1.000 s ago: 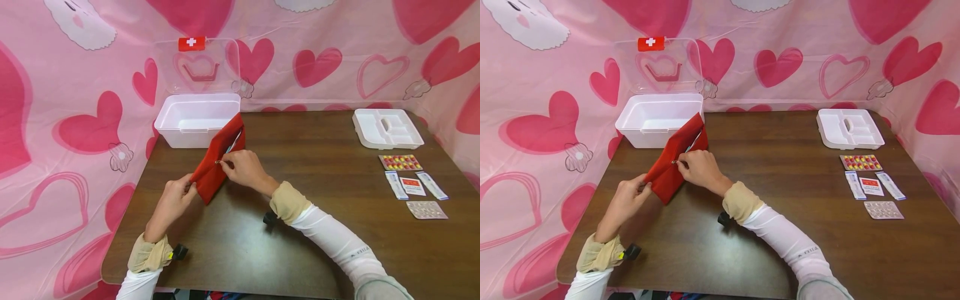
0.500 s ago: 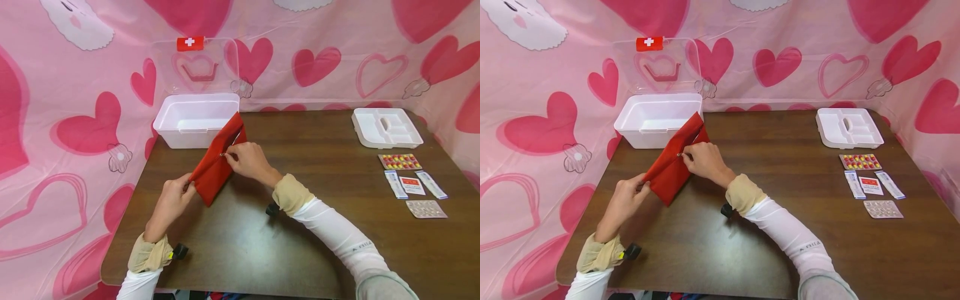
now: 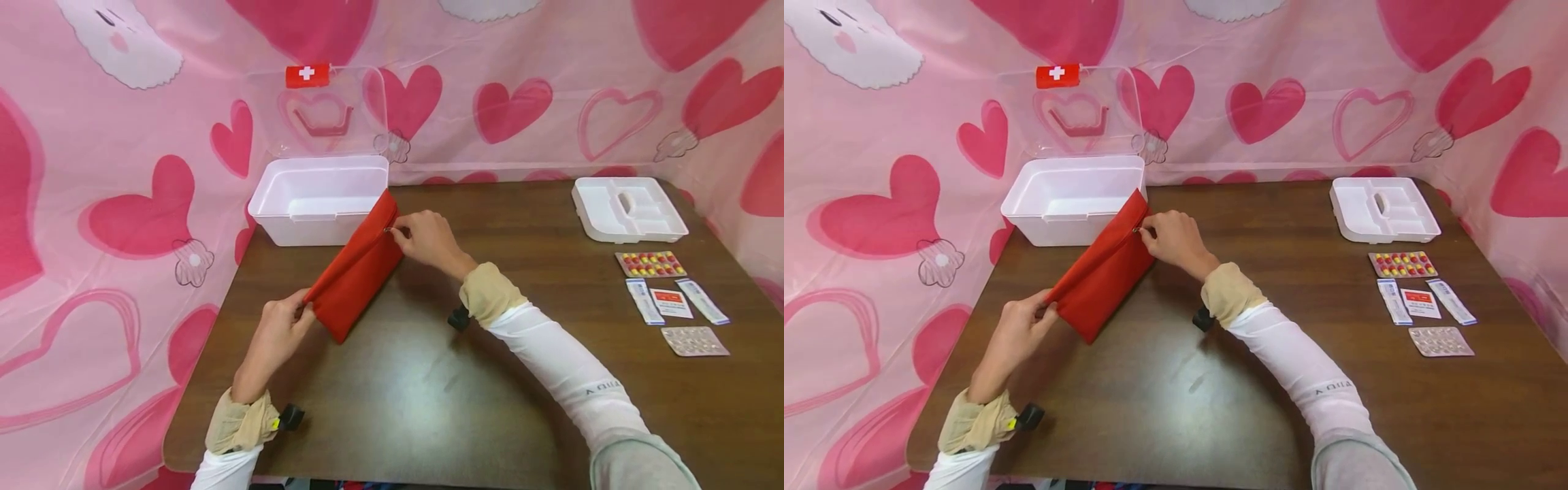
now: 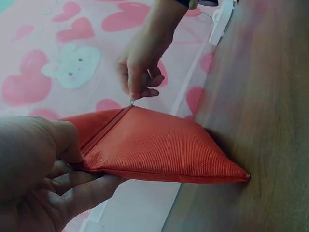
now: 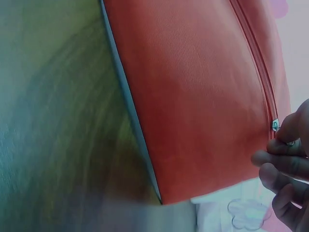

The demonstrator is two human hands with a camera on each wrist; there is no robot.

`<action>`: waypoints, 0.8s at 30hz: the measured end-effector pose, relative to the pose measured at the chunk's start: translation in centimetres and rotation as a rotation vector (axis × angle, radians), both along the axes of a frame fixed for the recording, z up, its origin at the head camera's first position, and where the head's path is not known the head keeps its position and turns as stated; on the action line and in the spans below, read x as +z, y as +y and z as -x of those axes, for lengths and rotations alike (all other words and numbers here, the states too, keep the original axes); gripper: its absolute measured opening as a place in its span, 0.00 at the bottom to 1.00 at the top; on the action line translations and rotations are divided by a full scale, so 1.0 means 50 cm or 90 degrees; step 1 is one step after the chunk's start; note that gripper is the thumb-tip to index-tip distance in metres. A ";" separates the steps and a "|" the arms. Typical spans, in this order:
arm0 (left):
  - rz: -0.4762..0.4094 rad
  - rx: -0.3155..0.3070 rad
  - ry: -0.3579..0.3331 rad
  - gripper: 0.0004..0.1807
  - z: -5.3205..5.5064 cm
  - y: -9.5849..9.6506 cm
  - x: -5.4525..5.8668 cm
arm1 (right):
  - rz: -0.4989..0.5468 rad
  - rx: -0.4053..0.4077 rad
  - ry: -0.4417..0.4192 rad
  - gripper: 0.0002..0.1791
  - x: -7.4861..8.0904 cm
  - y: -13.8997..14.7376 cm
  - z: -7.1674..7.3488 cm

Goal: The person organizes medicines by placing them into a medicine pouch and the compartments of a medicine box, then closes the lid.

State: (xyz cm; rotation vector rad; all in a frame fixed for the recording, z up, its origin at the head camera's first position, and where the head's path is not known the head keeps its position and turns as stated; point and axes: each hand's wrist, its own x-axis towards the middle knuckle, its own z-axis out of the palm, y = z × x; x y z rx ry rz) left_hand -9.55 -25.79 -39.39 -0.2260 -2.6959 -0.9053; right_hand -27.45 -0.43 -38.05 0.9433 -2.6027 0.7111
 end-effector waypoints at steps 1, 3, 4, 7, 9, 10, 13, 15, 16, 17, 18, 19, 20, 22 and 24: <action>0.000 0.000 0.000 0.11 0.000 0.000 -0.001 | -0.003 -0.004 -0.006 0.11 0.000 0.003 0.005; 0.005 -0.001 0.002 0.11 0.000 0.000 -0.002 | -0.007 -0.008 -0.014 0.11 0.001 0.007 0.015; 0.008 -0.003 0.005 0.11 0.001 0.000 -0.002 | -0.009 -0.011 -0.017 0.11 0.002 0.007 0.018; 0.012 -0.005 0.009 0.11 0.004 0.001 -0.004 | -0.013 -0.014 -0.019 0.11 0.005 0.008 0.029; 0.015 -0.005 0.012 0.11 0.005 0.001 -0.005 | -0.017 -0.021 -0.020 0.11 0.006 0.012 0.038; 0.015 -0.004 0.011 0.11 0.005 0.001 -0.006 | -0.018 -0.028 -0.021 0.12 0.005 0.016 0.044; 0.010 -0.001 0.009 0.12 0.003 -0.001 -0.008 | -0.015 -0.057 -0.022 0.12 0.000 0.034 0.066; 0.009 -0.001 0.007 0.12 0.004 -0.002 -0.009 | -0.008 -0.074 -0.023 0.11 -0.003 0.048 0.077; 0.011 -0.003 0.010 0.12 0.005 -0.002 -0.010 | -0.002 -0.077 -0.023 0.11 -0.005 0.054 0.081; 0.010 -0.005 0.010 0.13 0.007 -0.002 -0.010 | 0.007 -0.075 -0.027 0.11 -0.007 0.060 0.084; 0.011 -0.005 0.011 0.13 0.008 -0.002 -0.010 | 0.017 -0.068 -0.033 0.11 -0.009 0.065 0.087; 0.014 -0.005 0.015 0.13 0.010 -0.002 -0.010 | 0.031 -0.055 -0.042 0.11 -0.013 0.070 0.090; 0.017 -0.004 0.018 0.13 0.012 -0.003 -0.011 | 0.046 -0.040 -0.055 0.11 -0.017 0.076 0.092; 0.020 -0.001 0.025 0.14 0.013 -0.005 -0.011 | 0.076 -0.006 -0.095 0.11 -0.028 0.087 0.096; 0.019 0.002 0.028 0.14 0.015 -0.006 -0.011 | 0.101 0.034 -0.166 0.10 -0.042 0.098 0.097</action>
